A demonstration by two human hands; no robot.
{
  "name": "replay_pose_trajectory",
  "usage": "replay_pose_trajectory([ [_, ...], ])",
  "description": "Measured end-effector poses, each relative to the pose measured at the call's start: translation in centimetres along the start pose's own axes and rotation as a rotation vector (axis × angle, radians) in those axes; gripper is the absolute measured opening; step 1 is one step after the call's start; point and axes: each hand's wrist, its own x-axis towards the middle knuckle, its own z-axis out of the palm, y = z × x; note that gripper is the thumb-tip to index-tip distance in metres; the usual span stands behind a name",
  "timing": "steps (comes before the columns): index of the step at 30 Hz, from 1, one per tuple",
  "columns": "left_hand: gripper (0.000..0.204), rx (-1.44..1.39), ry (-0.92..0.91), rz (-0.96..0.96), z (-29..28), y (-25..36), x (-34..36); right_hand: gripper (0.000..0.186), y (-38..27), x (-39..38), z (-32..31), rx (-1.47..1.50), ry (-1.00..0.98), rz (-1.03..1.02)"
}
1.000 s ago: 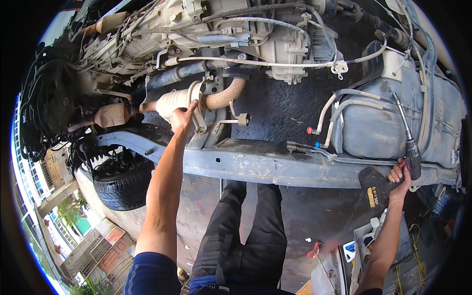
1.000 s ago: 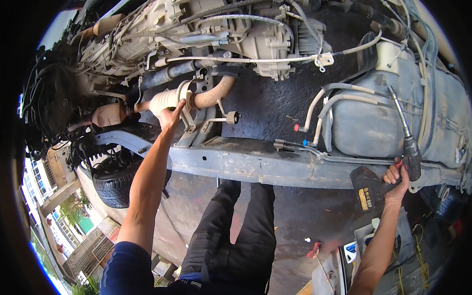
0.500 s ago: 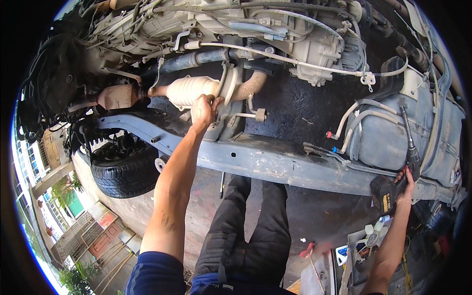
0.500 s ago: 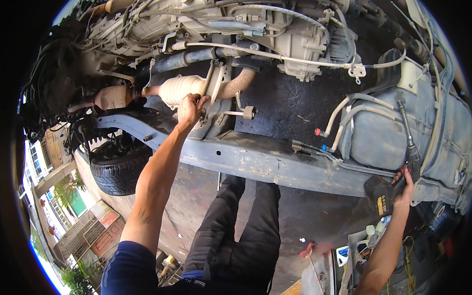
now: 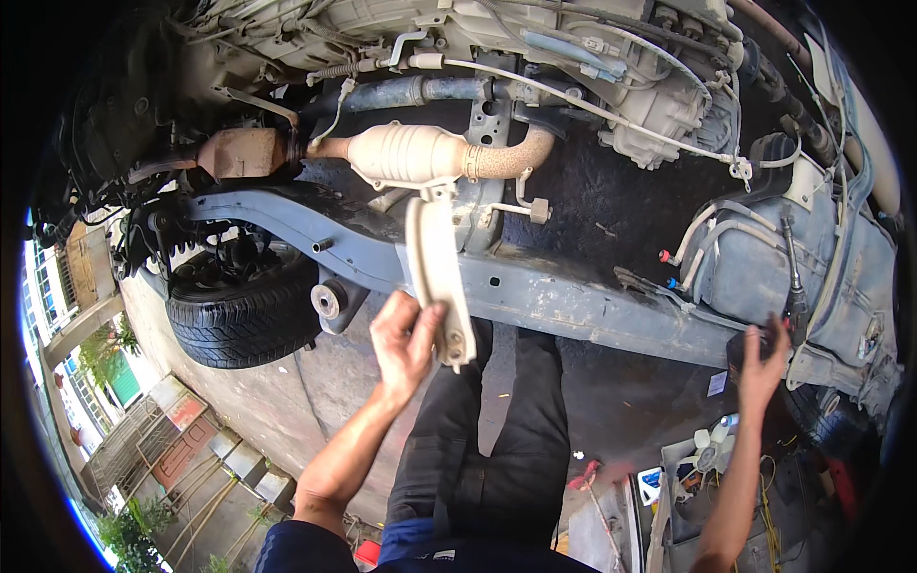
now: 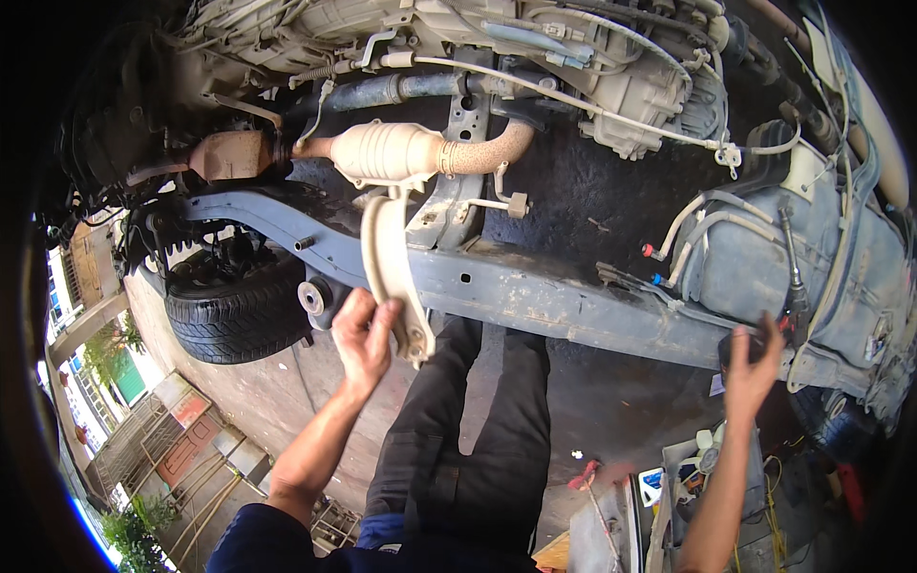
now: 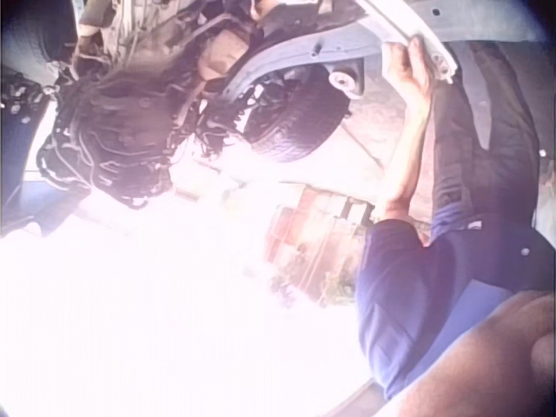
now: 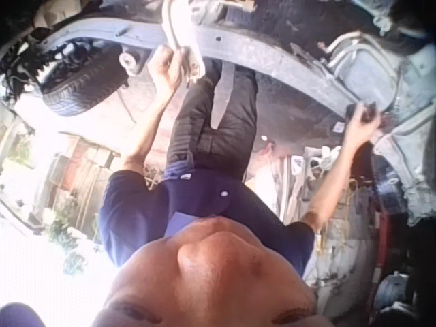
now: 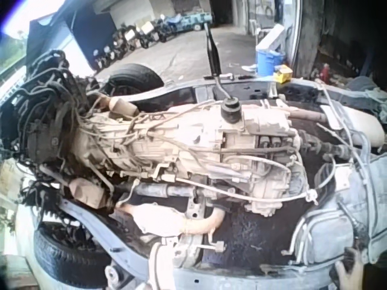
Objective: The person uses a cordless impact wrench to remove bolts from a metal bracket on the underside of a car. They then use a manual wrench to disconnect a hose and remove a bracket, placing the parts aside.
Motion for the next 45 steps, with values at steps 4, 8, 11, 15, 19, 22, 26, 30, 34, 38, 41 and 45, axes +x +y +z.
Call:
replay_pose_trajectory([
  [4, 0.008, -0.226, -0.208, 0.054, 4.2, 4.6, -6.0, 0.062, -16.4, -10.3, 7.0, 0.898, -0.703, 0.234],
  [8, 0.011, -0.463, -0.406, 0.066, 6.6, 7.4, -8.6, 0.060, -23.0, -15.2, 8.8, 1.075, -0.624, 0.481],
  [11, 0.019, -0.412, -0.581, 0.091, 5.9, 6.2, -8.7, 0.051, -23.1, -16.5, 7.7, 1.045, -0.581, 0.537],
  [15, 0.028, -0.288, -0.703, 0.042, 4.0, 2.3, -7.9, 0.047, -21.1, -16.0, 4.7, 0.978, -0.465, 0.571],
  [19, 0.024, -0.444, -0.511, -0.546, 2.7, -3.2, -5.8, 0.044, -17.8, -13.1, -1.1, 0.740, -0.394, 0.415],
  [22, 0.029, -0.545, -0.509, -0.732, 1.0, -6.4, -4.9, 0.035, -15.6, -11.6, -4.6, 0.522, -0.296, 0.309],
  [26, 0.027, -0.567, -0.543, -0.731, 0.9, -6.8, -5.2, 0.031, -10.9, -8.4, -7.2, 0.372, -0.231, 0.278],
  [30, 0.026, -0.557, -0.500, -0.749, 3.9, -4.0, -6.0, 0.025, -3.1, -0.4, -10.0, -0.215, -0.101, 0.230],
  [34, 0.019, -0.597, -0.471, -0.730, 9.7, 0.4, -6.7, 0.028, 4.4, 5.4, -11.4, -0.229, -0.142, 0.130],
  [38, 0.024, -0.650, -0.515, -0.724, 16.9, 5.9, -6.8, 0.034, 11.3, 10.3, -12.0, -0.396, -0.119, 0.175],
  [41, 0.026, -0.676, -0.580, -0.706, 21.4, 9.8, -7.0, 0.035, 15.2, 13.3, -13.5, -0.345, -0.147, 0.157],
  [45, 0.026, -0.667, -0.644, -0.713, 24.0, 13.1, -7.6, 0.032, 18.1, 16.2, -13.4, -0.537, -0.147, 0.164],
])
